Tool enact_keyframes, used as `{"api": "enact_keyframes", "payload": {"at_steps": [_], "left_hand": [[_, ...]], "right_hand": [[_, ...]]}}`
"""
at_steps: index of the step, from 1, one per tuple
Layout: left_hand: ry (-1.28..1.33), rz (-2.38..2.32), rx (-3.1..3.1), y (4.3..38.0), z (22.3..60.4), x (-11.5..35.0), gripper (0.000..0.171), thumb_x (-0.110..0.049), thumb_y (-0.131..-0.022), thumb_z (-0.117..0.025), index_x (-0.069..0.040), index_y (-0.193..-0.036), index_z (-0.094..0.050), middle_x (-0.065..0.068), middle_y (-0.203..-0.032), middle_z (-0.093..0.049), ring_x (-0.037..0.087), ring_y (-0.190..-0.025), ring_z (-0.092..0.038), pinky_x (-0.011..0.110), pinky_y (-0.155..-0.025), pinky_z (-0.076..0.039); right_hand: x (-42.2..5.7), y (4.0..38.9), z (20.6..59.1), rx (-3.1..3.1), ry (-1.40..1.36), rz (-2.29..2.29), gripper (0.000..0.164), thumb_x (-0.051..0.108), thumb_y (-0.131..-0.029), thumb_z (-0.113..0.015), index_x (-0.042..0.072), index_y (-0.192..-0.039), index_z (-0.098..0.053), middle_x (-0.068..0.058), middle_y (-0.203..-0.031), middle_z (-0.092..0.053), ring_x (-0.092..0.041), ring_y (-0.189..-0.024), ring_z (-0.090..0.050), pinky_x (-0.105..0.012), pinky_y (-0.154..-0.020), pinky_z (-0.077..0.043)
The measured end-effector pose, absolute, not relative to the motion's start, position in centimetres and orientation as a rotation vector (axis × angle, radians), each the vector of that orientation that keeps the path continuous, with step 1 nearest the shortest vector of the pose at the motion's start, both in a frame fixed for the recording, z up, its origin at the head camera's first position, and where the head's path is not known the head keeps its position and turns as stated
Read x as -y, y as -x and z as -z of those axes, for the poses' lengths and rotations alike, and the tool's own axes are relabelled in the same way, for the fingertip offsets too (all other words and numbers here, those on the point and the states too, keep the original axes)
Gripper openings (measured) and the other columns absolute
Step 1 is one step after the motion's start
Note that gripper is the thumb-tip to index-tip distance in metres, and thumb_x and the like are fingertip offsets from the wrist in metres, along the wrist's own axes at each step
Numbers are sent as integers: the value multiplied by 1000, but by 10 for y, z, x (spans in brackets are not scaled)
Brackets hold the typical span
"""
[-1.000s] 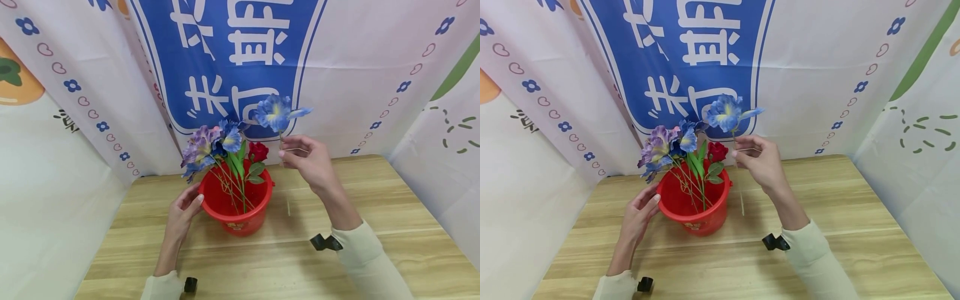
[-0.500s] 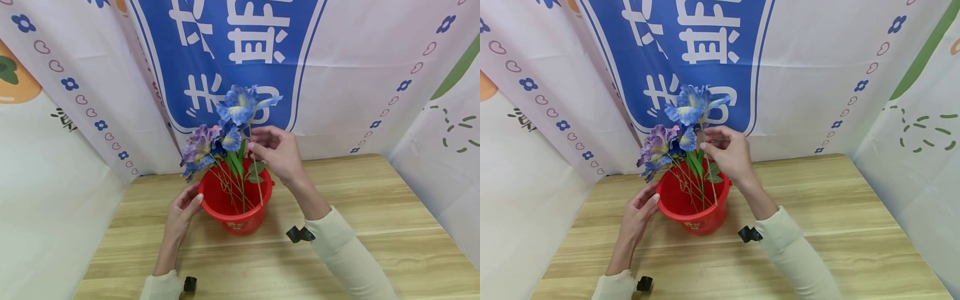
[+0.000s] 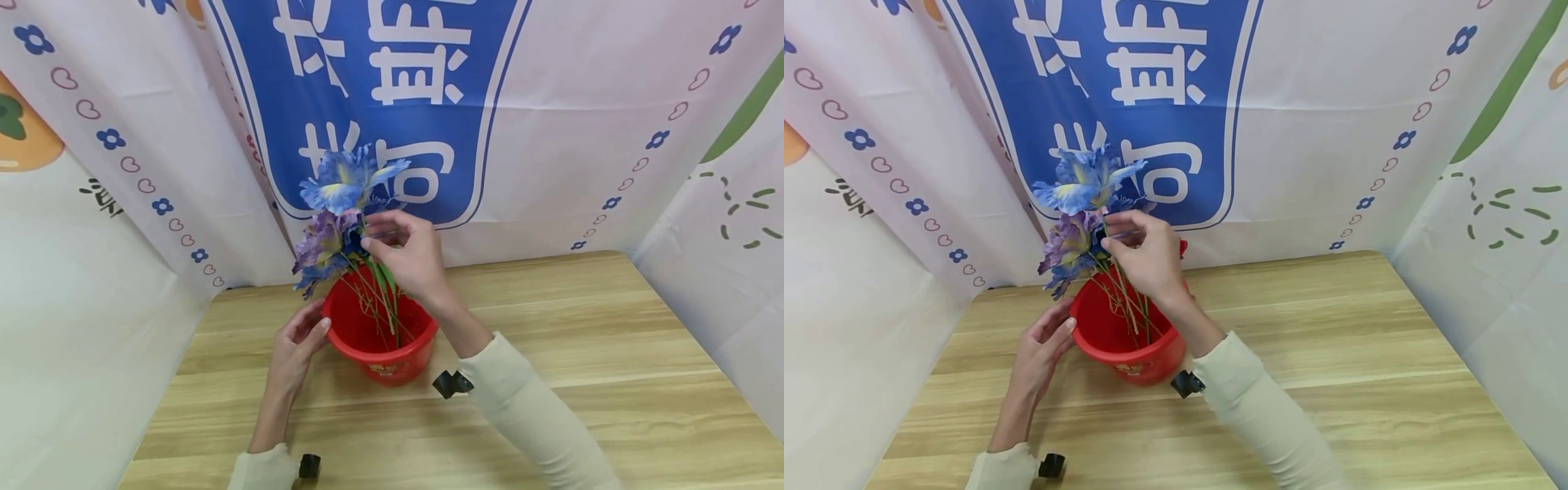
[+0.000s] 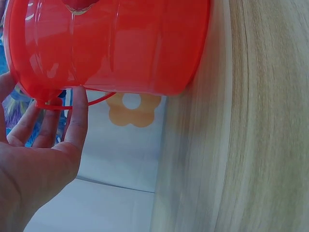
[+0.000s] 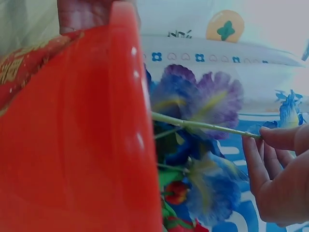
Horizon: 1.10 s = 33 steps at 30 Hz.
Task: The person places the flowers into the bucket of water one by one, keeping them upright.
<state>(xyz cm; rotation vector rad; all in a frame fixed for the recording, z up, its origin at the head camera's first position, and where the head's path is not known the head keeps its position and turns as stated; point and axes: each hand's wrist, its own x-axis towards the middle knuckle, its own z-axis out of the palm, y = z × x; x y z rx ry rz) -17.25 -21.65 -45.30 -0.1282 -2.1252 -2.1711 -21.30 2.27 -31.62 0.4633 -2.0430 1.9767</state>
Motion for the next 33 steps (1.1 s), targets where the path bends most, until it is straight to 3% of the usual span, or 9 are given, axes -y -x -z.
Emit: {"api": "enact_keyframes", "payload": {"at_steps": [8,33], "left_hand": [[156,2189,2088,171,453,215,48,-1,-104,-65,8,-150,-55,-6,-121,-71,6,-109,-71,24,-87,-66],[124,2198,2089,172,454,216,49,-2,-105,-65,7,-151,-54,-6,-124,-71,7,-113,-71,25,-89,-66]], "right_hand": [[-1,225,331,2121,-351,-1727,28,8,-97,-79,7,-124,-80,-10,-109,-81,-23,-97,-78,-34,-84,-67],[8,238,375,2397,-210,-1603,24,6,-93,-82,16,-116,-84,-3,-101,-83,-20,-93,-81,-37,-83,-69]]}}
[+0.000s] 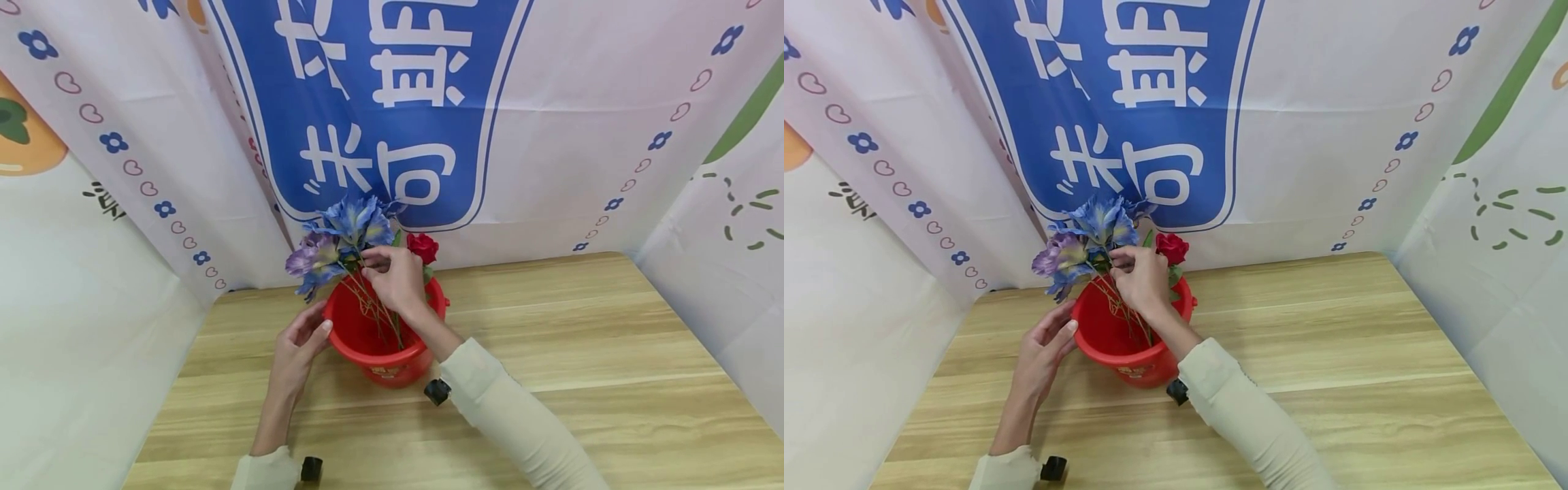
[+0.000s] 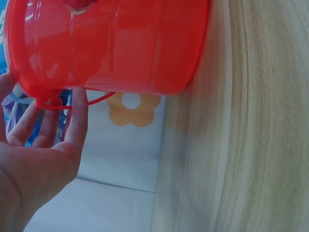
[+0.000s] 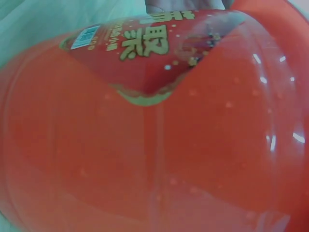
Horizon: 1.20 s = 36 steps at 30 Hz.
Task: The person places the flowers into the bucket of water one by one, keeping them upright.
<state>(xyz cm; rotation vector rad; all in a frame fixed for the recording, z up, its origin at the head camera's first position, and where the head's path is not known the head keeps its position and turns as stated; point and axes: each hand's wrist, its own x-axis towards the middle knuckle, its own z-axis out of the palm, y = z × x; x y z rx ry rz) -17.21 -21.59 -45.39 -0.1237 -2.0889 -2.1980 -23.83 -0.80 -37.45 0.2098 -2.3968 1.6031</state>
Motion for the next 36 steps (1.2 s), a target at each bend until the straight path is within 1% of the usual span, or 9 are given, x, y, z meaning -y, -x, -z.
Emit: {"api": "enact_keyframes", "payload": {"at_steps": [6,14,18,24,33,36], "left_hand": [[134,2197,2084,172,454,216,49,-2,-105,-65,7,-151,-54,-7,-125,-72,7,-114,-71,26,-89,-66],[134,2198,2082,171,457,215,48,-2,-105,-65,8,-150,-54,-6,-126,-71,7,-114,-70,25,-89,-66],[143,2208,2069,172,457,214,48,-1,-104,-65,8,-150,-54,-5,-126,-72,8,-113,-71,26,-88,-66],[135,2211,2072,172,456,215,48,-1,-105,-65,8,-151,-54,-6,-125,-72,8,-113,-71,26,-88,-66],[132,2191,2100,173,454,216,48,-3,-105,-65,6,-151,-55,-7,-125,-72,8,-113,-71,25,-89,-66],[128,2191,2097,173,454,216,48,-3,-105,-65,6,-151,-55,-7,-125,-72,7,-113,-71,25,-89,-66]], "right_hand": [[7,239,376,2416,-178,-1635,23,6,-92,-83,16,-113,-84,-3,-100,-83,-21,-94,-81,-38,-84,-68],[6,238,378,2417,-186,-1696,24,13,-94,-84,14,-117,-82,-5,-105,-82,-23,-97,-81,-37,-87,-68],[3,234,379,2400,-215,-1707,25,12,-93,-84,12,-118,-81,-7,-106,-82,-24,-97,-81,-37,-87,-68],[-2,228,378,2390,-269,-1730,28,10,-93,-83,8,-121,-80,-9,-108,-82,-26,-99,-80,-39,-91,-68],[-12,217,376,2379,-301,-1770,29,12,-93,-84,7,-122,-79,-9,-108,-82,-25,-99,-80,-38,-93,-67],[-16,212,375,2363,-305,-1792,29,12,-93,-85,7,-121,-80,-9,-107,-82,-25,-98,-80,-38,-91,-68]]}}
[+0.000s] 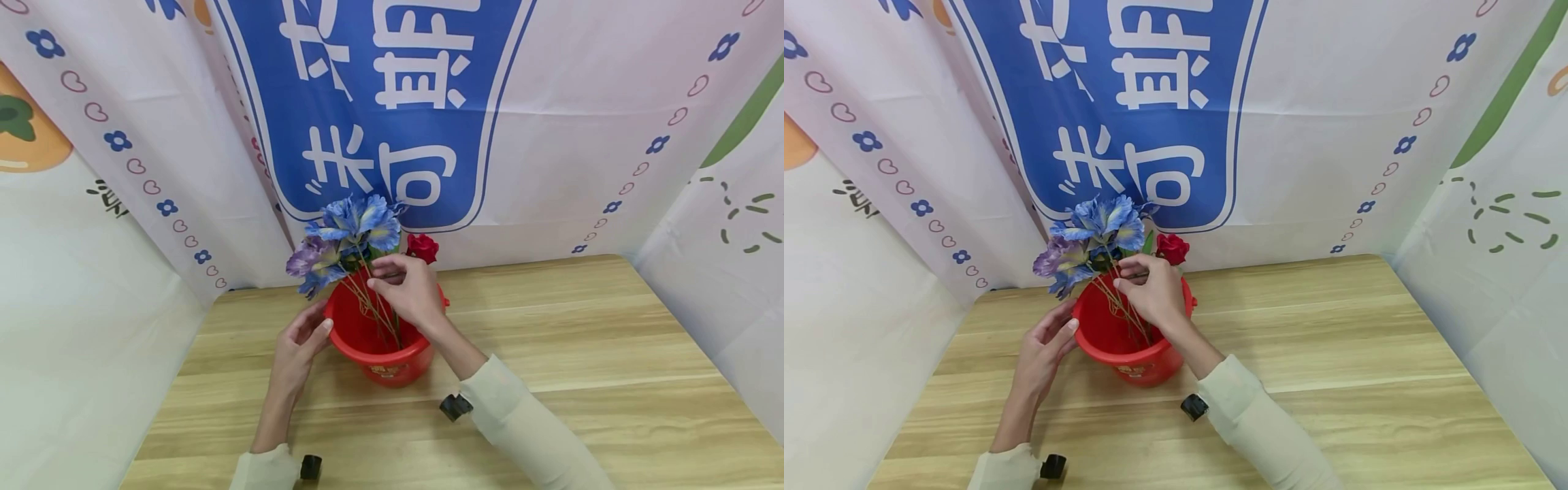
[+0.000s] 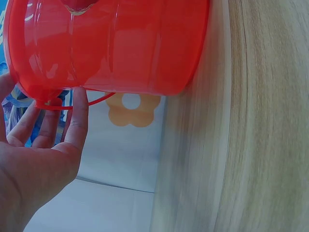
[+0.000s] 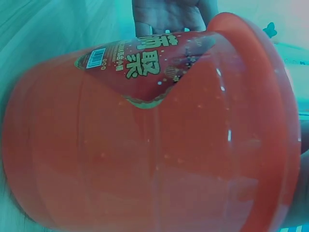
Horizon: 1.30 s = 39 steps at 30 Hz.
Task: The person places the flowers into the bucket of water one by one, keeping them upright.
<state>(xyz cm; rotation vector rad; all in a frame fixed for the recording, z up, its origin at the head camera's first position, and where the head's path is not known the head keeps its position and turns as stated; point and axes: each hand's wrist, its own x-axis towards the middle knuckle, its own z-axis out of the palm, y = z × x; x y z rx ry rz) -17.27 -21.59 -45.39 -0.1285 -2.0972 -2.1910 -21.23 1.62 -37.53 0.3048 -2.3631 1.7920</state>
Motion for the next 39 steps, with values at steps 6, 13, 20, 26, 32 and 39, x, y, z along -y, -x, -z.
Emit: {"api": "enact_keyframes", "payload": {"at_steps": [6,13,20,26,32,39], "left_hand": [[125,2189,2098,173,454,216,49,-3,-105,-66,6,-151,-55,-8,-124,-72,6,-112,-71,25,-89,-66],[125,2170,2115,174,454,218,48,-4,-105,-65,5,-151,-55,-8,-124,-71,6,-111,-71,25,-88,-66],[130,2172,2111,174,454,218,48,-4,-105,-66,6,-151,-55,-6,-124,-72,8,-112,-72,25,-88,-66],[135,2173,2116,173,455,218,48,-4,-105,-66,5,-150,-56,-6,-124,-72,7,-111,-71,25,-88,-66],[140,2174,2108,173,455,217,48,-3,-105,-66,6,-150,-56,-6,-125,-71,8,-111,-72,26,-88,-66],[155,2175,2092,173,455,217,48,-3,-104,-66,7,-150,-55,-4,-128,-71,8,-112,-72,27,-89,-67]], "right_hand": [[-29,204,374,2327,-332,-1819,29,13,-93,-85,8,-121,-80,-9,-109,-81,-23,-98,-79,-37,-91,-68],[-48,194,372,2324,-284,-1854,33,14,-94,-83,7,-126,-77,-9,-112,-79,-24,-101,-76,-37,-87,-68],[-69,186,373,2259,-227,-1952,31,10,-94,-83,7,-124,-77,-14,-112,-79,-31,-101,-76,-39,-80,-70],[-92,179,375,2271,-141,-1935,35,10,-94,-83,5,-128,-77,-15,-116,-78,-29,-103,-76,-35,-79,-69],[-115,175,383,2297,-83,-1941,35,11,-94,-83,6,-129,-75,-20,-121,-76,-28,-105,-76,-34,-81,-69],[-143,169,393,2288,-49,-1943,35,10,-95,-82,2,-128,-73,-24,-123,-73,-13,-98,-75,-27,-81,-68]]}}
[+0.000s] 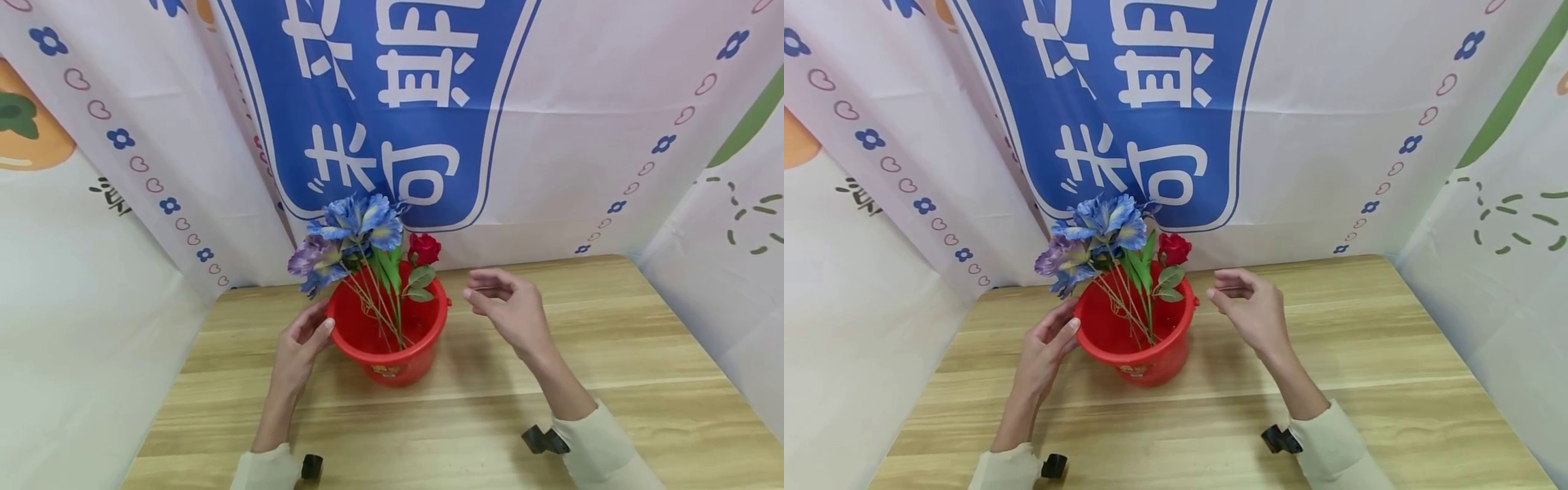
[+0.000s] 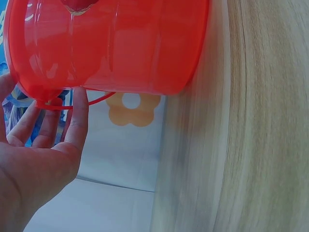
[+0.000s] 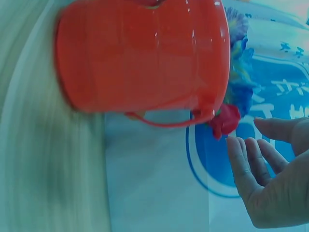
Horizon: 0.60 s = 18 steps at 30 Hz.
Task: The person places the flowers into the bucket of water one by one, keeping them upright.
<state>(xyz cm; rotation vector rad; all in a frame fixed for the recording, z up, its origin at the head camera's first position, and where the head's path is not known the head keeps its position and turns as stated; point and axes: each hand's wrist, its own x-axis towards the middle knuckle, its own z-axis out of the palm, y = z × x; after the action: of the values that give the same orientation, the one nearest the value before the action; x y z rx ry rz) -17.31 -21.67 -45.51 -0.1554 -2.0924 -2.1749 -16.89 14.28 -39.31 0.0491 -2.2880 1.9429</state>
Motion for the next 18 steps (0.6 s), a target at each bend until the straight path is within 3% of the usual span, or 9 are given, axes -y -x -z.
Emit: {"api": "enact_keyframes", "payload": {"at_steps": [5,9,18], "left_hand": [[148,2167,2113,174,456,217,47,-5,-105,-66,5,-150,-56,-4,-128,-70,7,-112,-72,26,-89,-66],[143,2162,2132,175,455,219,48,-5,-105,-66,3,-151,-56,-7,-126,-71,6,-112,-71,26,-90,-66],[137,2164,2125,173,456,217,48,-5,-105,-66,5,-151,-55,-3,-127,-70,6,-112,-71,25,-89,-66]], "right_hand": [[-162,163,401,2291,-15,-1915,37,12,-95,-82,-1,-128,-73,-18,-118,-74,-6,-94,-75,-26,-81,-68],[-176,160,408,2284,-3,-1904,38,11,-96,-81,-4,-130,-71,-1,-110,-75,-3,-93,-75,-25,-81,-67],[-215,146,424,2348,47,-1857,48,19,-98,-81,-4,-137,-66,18,-106,-73,1,-97,-73,-22,-84,-66]]}}
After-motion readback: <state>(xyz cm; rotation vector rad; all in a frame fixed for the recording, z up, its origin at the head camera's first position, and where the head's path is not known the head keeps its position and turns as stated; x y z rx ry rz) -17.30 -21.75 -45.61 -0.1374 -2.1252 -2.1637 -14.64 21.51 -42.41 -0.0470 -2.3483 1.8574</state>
